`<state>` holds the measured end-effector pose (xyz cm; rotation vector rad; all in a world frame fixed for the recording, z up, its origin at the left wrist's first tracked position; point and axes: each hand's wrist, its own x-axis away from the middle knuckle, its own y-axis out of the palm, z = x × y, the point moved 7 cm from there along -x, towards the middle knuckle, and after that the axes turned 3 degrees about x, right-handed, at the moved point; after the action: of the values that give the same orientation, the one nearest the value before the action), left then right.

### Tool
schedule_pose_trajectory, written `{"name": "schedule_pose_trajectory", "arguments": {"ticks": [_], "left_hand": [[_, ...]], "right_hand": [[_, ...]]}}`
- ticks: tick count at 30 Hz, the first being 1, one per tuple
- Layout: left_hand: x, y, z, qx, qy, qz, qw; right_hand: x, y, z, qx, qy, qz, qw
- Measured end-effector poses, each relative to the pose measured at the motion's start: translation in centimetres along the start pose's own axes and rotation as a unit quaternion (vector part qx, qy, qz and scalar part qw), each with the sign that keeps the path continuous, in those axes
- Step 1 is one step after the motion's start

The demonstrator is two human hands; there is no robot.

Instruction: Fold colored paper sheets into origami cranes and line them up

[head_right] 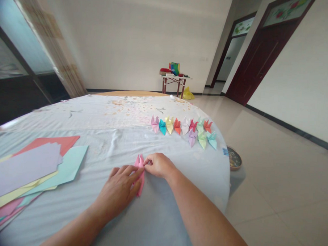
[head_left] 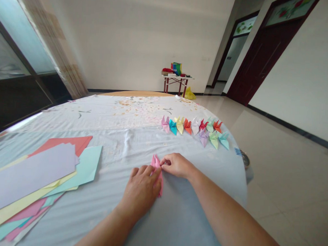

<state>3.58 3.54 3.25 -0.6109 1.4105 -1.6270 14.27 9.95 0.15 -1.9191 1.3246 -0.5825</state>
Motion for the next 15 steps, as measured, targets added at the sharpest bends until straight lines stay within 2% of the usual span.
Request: {"name": "schedule_pose_trajectory", "arguments": {"ticks": [3,8,15], "left_hand": [[-0.13,-0.15,-0.27,0.025,0.012,-0.006,1.000],[-0.42,-0.01,-0.74,0.032,0.030,-0.040,0.998],[-0.50,0.39,-0.98,0.029,0.031,-0.079,0.996]], "right_hand": [[0.02,-0.07,-0.09,-0.002,-0.006,0.007,1.000],[0.09,-0.21,0.12,0.014,0.030,0.043,0.999],[0.21,-0.54,0.09,0.048,0.058,0.052,0.996]]}}
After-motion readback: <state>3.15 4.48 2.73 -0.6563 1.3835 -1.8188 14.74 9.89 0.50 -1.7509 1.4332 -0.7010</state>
